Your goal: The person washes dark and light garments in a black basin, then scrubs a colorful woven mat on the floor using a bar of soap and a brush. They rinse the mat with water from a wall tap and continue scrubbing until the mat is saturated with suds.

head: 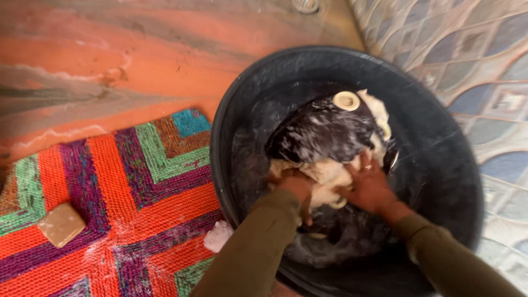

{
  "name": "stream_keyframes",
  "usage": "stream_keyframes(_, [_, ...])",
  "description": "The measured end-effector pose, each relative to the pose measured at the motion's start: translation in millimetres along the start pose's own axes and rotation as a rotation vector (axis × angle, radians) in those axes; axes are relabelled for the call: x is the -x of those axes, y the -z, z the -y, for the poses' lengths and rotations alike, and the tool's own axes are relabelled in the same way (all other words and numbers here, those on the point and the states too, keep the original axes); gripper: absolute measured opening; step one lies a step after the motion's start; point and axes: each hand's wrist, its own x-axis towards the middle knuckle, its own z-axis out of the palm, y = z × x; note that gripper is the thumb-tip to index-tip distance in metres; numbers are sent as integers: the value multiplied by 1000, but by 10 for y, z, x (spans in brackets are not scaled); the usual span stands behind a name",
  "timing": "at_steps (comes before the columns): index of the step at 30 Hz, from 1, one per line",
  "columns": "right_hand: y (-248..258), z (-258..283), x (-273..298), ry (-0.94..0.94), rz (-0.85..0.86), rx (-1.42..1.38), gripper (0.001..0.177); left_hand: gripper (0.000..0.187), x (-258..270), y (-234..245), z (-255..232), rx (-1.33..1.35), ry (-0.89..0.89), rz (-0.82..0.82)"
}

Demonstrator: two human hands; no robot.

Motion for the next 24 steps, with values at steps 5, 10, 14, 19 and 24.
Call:
stream_keyframes(5, [-386, -426, -578, 4, -22, 110, 70, 42, -798, -155, 225, 2, 12, -391])
stream_keyframes(10, [-771, -432, -1078, -284, 66, 22, 48, 27, -1208, -361, 415, 101, -20, -704])
stream_keyframes(14, [-1138, -468, -916, -210, -318, 100, 27, 29, -1220, -368, 191, -30, 60, -411])
stream_keyframes(19, [-1281, -361, -279, -61, -78, 146, 31, 41, -662, -457, -271, -334, 29, -346])
stream_keyframes(24, [-734, 85, 415, -19, 304, -75, 38, 35, 74, -504, -384, -153, -46, -117])
